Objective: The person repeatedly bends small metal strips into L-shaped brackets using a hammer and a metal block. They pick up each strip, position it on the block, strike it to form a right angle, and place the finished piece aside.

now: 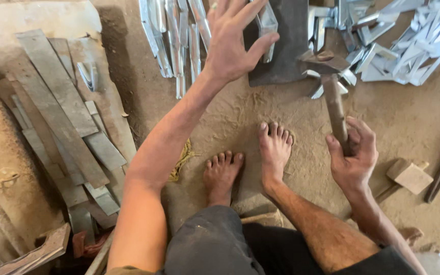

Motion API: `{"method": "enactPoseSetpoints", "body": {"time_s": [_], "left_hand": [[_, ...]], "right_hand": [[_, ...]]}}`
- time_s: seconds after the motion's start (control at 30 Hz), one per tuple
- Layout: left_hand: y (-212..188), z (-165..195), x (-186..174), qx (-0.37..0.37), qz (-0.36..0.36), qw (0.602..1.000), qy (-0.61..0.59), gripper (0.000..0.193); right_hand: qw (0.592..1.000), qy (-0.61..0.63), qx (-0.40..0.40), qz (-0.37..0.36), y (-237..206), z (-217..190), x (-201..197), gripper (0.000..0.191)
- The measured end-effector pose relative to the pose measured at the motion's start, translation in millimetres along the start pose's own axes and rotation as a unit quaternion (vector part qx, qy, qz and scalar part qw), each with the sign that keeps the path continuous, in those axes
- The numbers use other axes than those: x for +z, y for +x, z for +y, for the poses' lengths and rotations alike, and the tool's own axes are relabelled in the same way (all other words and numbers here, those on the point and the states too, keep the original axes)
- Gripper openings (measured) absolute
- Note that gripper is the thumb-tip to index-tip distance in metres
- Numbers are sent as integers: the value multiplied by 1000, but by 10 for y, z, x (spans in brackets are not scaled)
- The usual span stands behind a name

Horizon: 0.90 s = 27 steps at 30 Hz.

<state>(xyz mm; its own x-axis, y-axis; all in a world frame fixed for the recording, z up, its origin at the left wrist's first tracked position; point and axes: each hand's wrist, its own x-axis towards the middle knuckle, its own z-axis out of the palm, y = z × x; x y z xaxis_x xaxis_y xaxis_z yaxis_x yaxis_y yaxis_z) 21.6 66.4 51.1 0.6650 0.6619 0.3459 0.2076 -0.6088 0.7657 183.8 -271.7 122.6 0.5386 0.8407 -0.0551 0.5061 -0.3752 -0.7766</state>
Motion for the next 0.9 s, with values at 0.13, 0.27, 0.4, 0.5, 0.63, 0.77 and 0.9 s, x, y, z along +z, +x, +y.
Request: {"method": "enactPoseSetpoints", "body": {"time_s": [0.13,0.27,0.4,0.5,0.63,0.77,0.9], "left_hand": [[61,-298,145,135,0,988,-80,129],[41,-149,172,27,-52,985,-163,94],[-356,388,111,-108,-86,932,-336,77],[-627,526,75,-179,-143,896,-380,76],[-692,523,104,-203,-137,904,-349,79],[-651,547,94,-187,-140,900,-368,74],[-670,399,15,-178,-188,898,-356,96]], "right_hand": [[998,-47,31,-16,75,-110,-39,47],[988,-82,117,-62,216,-445,-274,52],[981,-148,66,-103,348,-941,-609,49],[962,-222,91,-129,451,-1209,-681,50],[955,-250,98,-130,594,-1326,-609,50],[968,-224,45,-103,562,-1318,-587,47],[965,-238,51,-98,435,-1200,-628,46]]}}
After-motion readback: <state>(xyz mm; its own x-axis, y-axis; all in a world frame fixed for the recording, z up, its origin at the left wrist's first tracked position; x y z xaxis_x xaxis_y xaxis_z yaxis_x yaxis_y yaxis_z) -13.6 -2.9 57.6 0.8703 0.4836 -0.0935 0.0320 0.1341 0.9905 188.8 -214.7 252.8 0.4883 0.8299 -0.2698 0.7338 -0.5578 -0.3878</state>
